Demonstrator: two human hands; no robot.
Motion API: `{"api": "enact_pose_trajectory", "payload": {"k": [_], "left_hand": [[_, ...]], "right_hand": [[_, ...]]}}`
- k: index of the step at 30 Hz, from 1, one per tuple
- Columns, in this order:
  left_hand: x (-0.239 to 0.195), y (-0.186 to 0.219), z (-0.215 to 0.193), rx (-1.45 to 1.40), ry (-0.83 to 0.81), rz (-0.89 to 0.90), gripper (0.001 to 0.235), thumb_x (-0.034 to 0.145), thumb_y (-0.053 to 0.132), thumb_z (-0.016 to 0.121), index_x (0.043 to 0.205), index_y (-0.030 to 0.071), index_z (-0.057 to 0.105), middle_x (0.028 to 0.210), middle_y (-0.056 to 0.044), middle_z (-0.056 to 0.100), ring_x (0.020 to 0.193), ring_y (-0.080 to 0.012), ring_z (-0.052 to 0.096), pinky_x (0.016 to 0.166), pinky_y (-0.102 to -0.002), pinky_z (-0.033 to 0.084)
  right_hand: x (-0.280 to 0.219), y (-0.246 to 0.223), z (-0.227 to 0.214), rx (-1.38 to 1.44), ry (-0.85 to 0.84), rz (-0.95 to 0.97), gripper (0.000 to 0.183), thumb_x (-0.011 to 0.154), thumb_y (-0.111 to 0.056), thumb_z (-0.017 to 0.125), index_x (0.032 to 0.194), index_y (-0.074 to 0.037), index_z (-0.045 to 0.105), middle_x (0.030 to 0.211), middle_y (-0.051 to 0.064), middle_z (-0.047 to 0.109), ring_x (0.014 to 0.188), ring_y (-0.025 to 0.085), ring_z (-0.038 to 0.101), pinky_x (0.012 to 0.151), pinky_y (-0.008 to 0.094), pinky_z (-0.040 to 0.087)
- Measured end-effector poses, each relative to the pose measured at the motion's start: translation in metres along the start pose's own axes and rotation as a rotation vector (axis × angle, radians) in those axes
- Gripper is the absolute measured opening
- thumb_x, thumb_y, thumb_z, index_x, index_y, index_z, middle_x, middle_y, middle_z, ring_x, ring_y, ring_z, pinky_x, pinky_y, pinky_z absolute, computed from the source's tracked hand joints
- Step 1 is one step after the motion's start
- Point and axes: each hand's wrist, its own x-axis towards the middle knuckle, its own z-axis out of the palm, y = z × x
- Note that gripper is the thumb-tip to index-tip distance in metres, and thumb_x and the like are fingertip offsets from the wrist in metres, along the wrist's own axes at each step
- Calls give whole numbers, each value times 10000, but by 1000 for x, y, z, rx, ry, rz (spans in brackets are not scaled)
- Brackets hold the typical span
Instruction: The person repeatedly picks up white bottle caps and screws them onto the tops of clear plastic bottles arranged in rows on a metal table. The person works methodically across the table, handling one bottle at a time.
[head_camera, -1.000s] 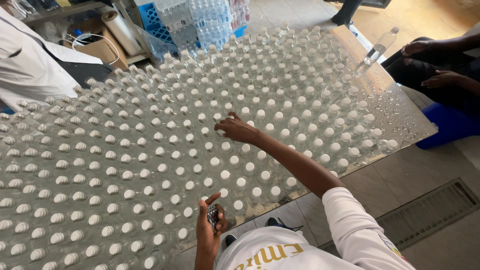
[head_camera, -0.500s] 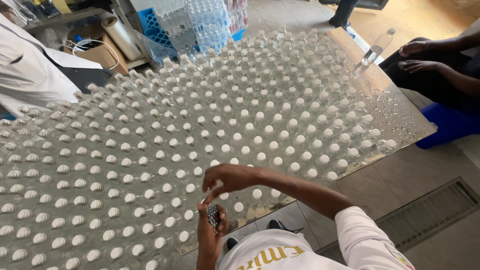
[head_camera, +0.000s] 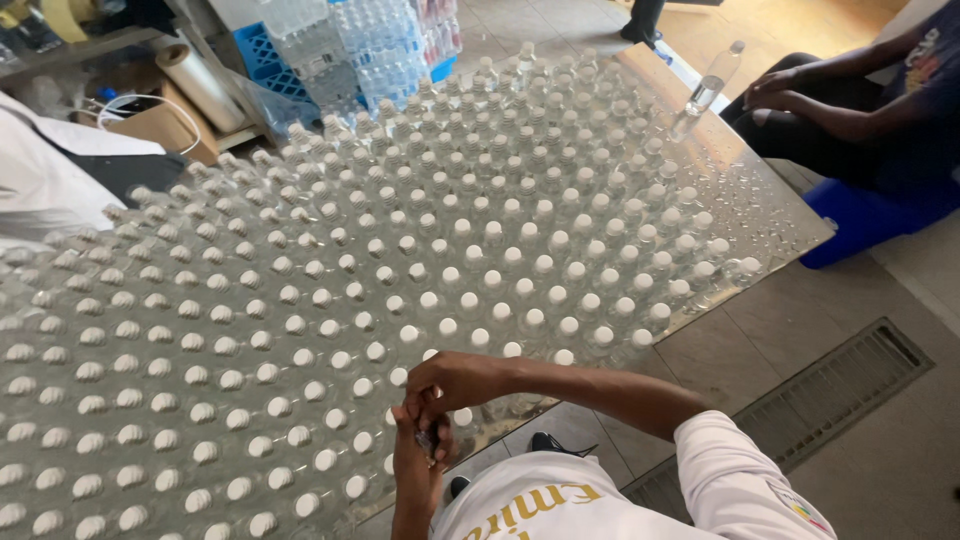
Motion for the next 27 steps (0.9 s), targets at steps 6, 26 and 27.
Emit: {"api": "enact_pose_trajectory", "payload": {"k": [6,26,27], "left_hand": [[-10,24,27,42,79,-15,761,1008,724,473,1404,94,634,719,-47,412,516,-111,278,474,-273,202],[-52,25,-6,-139,173,145,777,1023,640,508,1519,49,589,671,-48,484,443,-74,287,409,-250,196],[-54,27,-5,-121,209,146,801,1020,641,500,1542,40,588,677,-55,477,450,-76,284,414,-244,191]], "right_hand": [[-5,-3,1,-140,44,-18,212,942,-187,824,1137,-150,748,1067,35,669,933,202,643,819,355,552],[62,120,-80,-276,571,-12,213,1046,-151,743,1225,-40,775,1119,88,850,975,240,841,866,384,675],[61,127,-84,-319,536,48,200,1061,-156,723,1229,-58,770,1129,70,851,983,240,837,841,388,651]]}}
